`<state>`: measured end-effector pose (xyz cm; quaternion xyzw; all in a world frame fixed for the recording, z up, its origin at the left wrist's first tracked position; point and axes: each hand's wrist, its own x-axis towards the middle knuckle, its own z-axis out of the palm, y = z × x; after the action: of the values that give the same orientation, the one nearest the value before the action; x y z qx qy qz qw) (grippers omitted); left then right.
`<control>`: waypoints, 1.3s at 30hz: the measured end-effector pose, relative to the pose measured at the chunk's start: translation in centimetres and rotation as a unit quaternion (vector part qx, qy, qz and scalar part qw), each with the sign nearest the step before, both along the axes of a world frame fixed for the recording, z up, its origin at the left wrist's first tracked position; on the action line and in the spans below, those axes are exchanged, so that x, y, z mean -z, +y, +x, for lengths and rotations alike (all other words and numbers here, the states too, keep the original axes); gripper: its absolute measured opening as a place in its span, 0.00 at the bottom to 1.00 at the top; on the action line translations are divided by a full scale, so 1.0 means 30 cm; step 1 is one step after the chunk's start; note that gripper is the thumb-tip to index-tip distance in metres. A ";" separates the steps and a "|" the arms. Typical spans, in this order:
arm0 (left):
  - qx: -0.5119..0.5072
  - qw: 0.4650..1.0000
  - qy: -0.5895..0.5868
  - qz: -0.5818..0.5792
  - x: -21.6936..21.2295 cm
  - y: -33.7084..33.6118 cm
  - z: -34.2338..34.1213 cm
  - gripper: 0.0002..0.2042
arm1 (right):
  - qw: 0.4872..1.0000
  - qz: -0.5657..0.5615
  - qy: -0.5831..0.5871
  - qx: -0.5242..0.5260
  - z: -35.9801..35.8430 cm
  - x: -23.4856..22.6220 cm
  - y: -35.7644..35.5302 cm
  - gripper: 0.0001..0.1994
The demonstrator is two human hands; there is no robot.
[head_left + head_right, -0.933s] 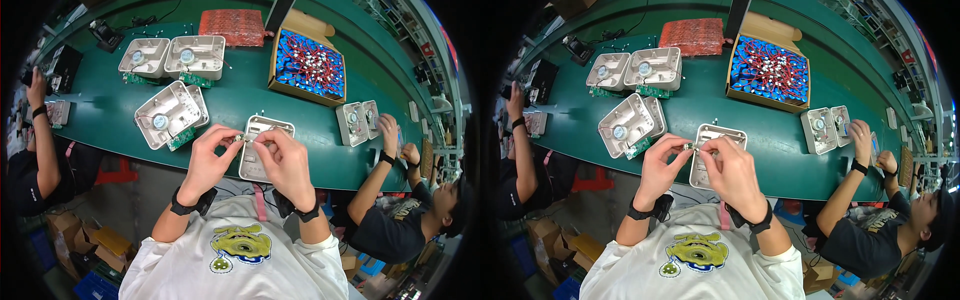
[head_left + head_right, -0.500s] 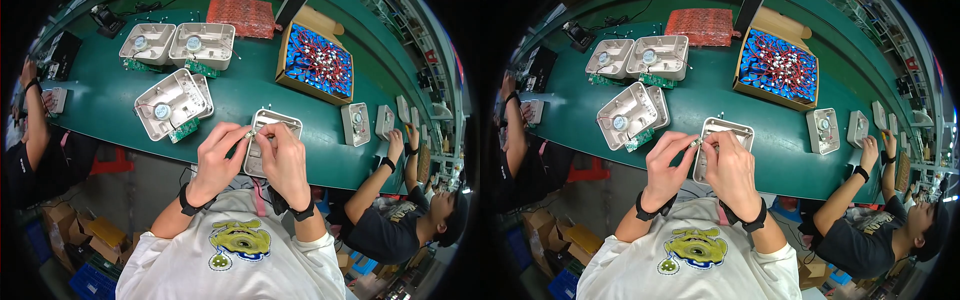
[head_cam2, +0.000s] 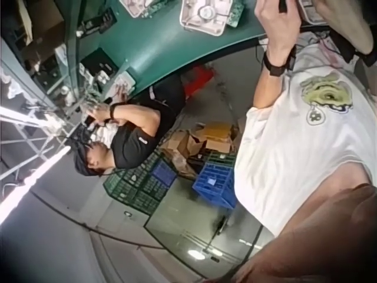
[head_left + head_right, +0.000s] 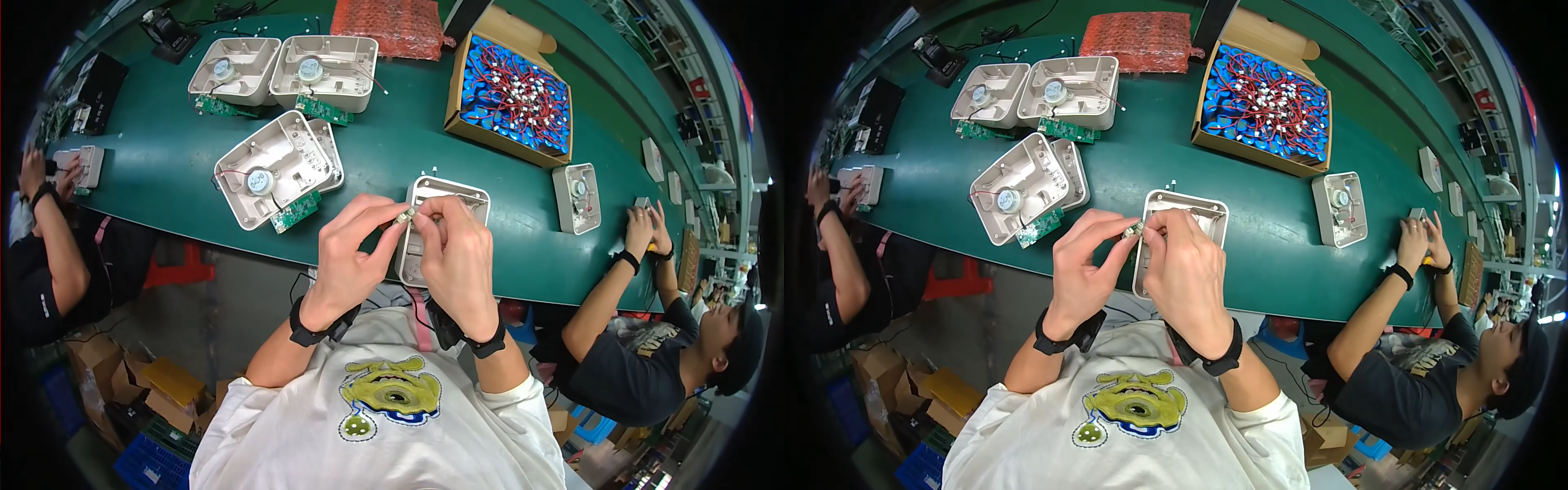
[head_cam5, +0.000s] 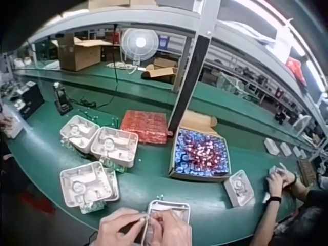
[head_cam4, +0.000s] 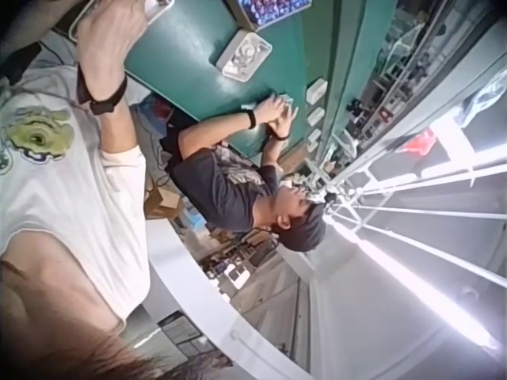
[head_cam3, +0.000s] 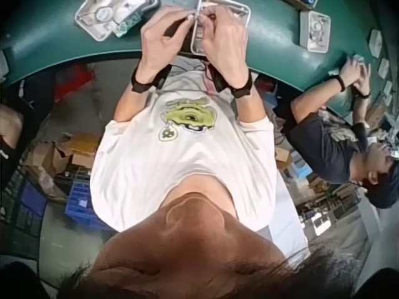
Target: The person picks up a battery from a box, connects its wire to a circuit board, and presses the battery into a slot within a plastic housing. They then repeat this process with a second battery and housing unit.
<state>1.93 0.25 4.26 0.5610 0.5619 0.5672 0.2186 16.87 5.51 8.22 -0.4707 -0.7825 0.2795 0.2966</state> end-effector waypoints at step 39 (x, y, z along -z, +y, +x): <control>-0.006 0.998 -0.047 -0.045 0.020 0.010 -0.015 0.12 | 0.933 -0.041 0.352 -0.064 0.195 -0.164 0.642 0.09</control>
<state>1.47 0.57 3.65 0.5198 0.5790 0.5688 0.2664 22.71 24.76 13.14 -0.3030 -0.6442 0.4777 0.5147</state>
